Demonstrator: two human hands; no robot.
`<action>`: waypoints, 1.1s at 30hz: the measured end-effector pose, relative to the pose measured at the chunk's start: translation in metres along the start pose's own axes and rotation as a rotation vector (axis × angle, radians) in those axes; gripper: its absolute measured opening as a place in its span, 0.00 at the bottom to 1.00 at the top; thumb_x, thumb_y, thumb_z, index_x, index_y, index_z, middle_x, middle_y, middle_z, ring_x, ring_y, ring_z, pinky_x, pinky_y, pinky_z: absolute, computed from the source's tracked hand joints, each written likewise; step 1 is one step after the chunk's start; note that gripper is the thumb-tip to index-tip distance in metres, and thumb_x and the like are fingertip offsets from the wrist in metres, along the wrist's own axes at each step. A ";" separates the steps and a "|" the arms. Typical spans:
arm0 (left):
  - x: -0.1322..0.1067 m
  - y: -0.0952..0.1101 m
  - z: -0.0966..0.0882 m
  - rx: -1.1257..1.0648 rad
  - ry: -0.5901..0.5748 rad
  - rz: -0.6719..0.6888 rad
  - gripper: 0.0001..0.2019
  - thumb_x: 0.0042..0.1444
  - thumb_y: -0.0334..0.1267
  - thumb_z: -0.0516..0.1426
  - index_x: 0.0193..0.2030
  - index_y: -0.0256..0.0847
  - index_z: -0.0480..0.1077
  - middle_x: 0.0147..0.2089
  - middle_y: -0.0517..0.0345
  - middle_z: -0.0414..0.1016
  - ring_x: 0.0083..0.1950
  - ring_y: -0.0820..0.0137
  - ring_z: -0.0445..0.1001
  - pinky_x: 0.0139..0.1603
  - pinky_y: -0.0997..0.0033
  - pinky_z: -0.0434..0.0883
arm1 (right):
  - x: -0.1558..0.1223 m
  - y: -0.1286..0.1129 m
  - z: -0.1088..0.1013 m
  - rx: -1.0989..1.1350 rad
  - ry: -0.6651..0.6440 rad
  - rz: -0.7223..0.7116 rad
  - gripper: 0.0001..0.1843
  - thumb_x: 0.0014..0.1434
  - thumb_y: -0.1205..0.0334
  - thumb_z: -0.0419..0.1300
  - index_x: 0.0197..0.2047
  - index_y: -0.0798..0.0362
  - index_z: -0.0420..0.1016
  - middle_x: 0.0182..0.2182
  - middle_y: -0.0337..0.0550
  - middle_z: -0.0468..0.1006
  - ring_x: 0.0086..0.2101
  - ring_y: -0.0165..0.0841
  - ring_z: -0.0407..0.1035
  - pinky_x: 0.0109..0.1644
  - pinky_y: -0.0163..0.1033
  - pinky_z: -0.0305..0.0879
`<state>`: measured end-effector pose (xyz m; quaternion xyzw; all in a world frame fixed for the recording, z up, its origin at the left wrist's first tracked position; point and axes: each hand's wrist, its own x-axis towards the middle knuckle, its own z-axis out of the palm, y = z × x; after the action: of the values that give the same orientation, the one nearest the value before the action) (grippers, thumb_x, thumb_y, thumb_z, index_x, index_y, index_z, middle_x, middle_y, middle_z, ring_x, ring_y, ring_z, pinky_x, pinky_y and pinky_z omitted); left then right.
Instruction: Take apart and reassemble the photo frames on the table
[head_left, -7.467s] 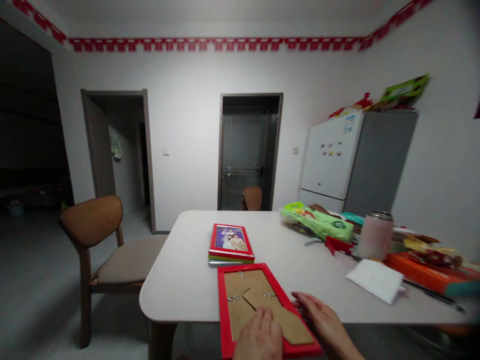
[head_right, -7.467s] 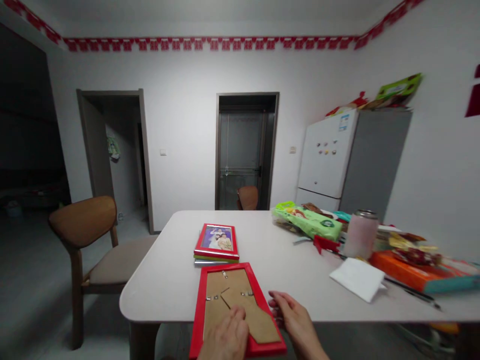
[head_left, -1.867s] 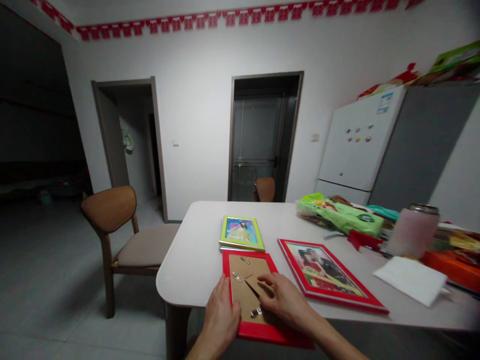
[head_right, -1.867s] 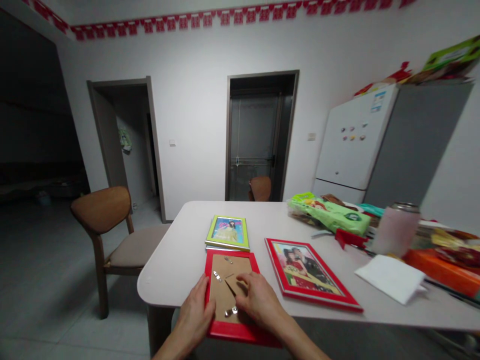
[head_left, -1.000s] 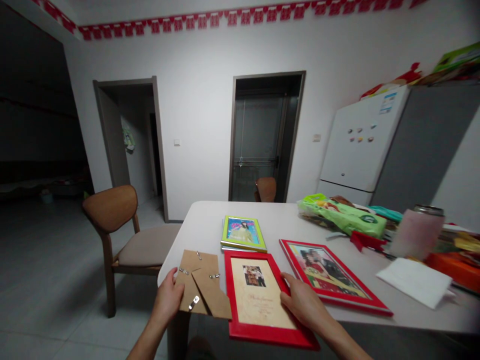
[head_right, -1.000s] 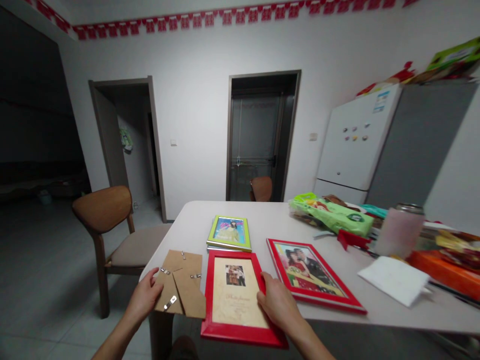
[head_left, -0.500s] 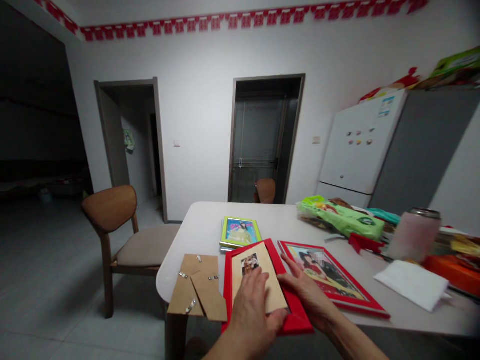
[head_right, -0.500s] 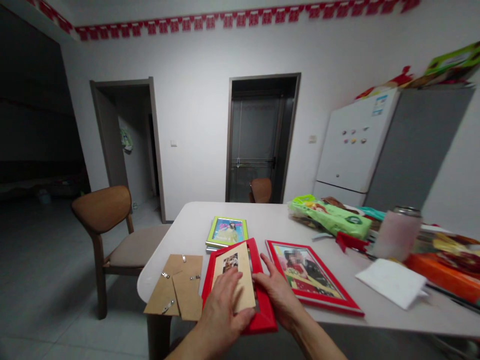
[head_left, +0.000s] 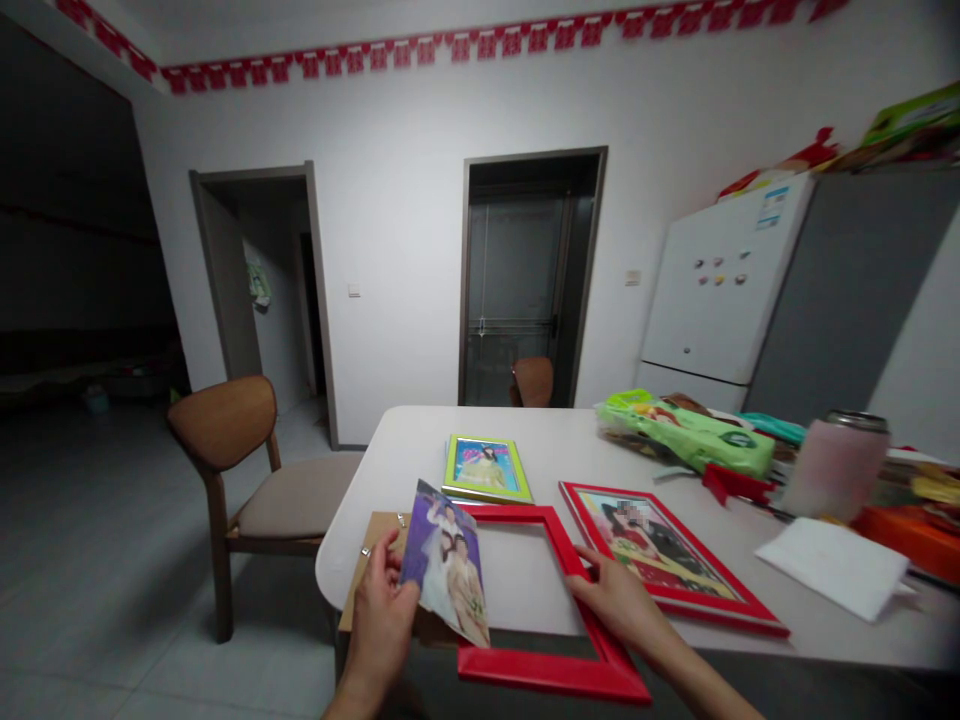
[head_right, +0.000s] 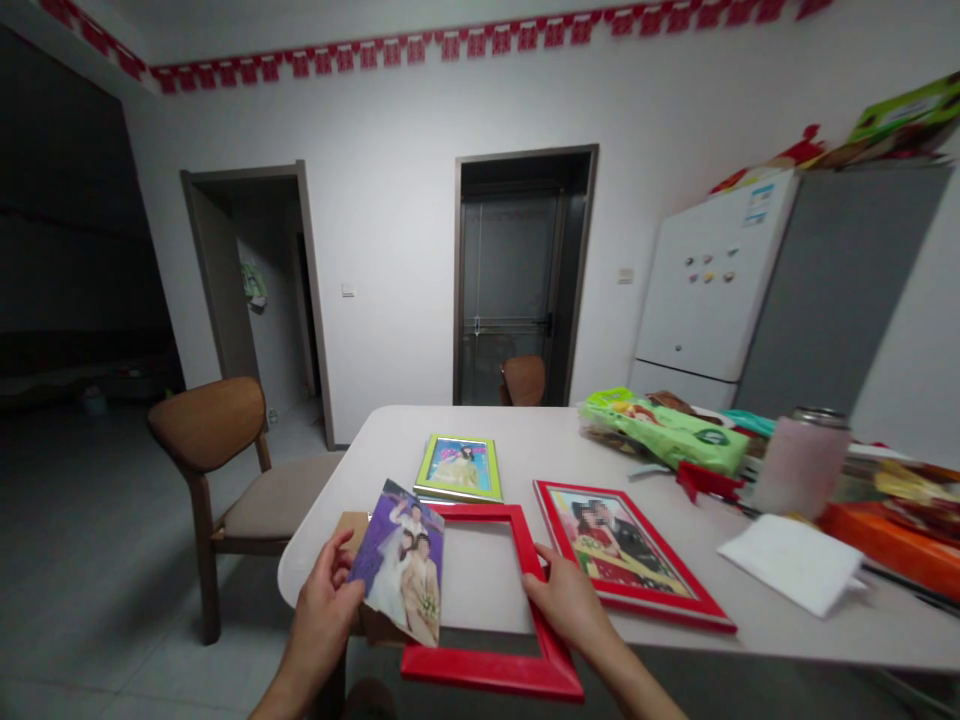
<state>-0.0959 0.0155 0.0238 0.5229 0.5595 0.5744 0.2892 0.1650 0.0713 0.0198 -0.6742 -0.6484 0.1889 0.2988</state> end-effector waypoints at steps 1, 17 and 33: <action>-0.001 -0.012 -0.003 -0.052 -0.020 -0.048 0.24 0.41 0.31 0.49 0.49 0.36 0.54 0.30 0.61 0.65 0.27 0.73 0.67 0.28 0.75 0.65 | 0.001 0.003 0.002 -0.070 0.017 -0.024 0.25 0.44 0.62 0.50 0.46 0.64 0.68 0.24 0.46 0.76 0.28 0.36 0.69 0.32 0.35 0.61; -0.011 -0.015 -0.013 0.495 -0.130 0.140 0.18 0.44 0.32 0.49 0.45 0.35 0.64 0.38 0.50 0.69 0.40 0.64 0.68 0.41 0.68 0.64 | -0.005 0.001 0.019 -0.270 0.080 -0.284 0.21 0.48 0.63 0.49 0.44 0.62 0.68 0.42 0.54 0.70 0.42 0.38 0.64 0.48 0.39 0.56; -0.023 -0.015 0.024 0.529 -0.400 0.396 0.29 0.38 0.28 0.50 0.52 0.33 0.60 0.56 0.44 0.59 0.57 0.58 0.55 0.57 0.57 0.53 | 0.003 -0.061 0.070 0.750 -0.463 0.141 0.21 0.40 0.67 0.49 0.39 0.60 0.69 0.13 0.32 0.65 0.13 0.23 0.58 0.17 0.28 0.53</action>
<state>-0.0713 0.0059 -0.0009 0.7791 0.5090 0.3416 0.1311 0.0735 0.0839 0.0076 -0.5017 -0.5374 0.5768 0.3562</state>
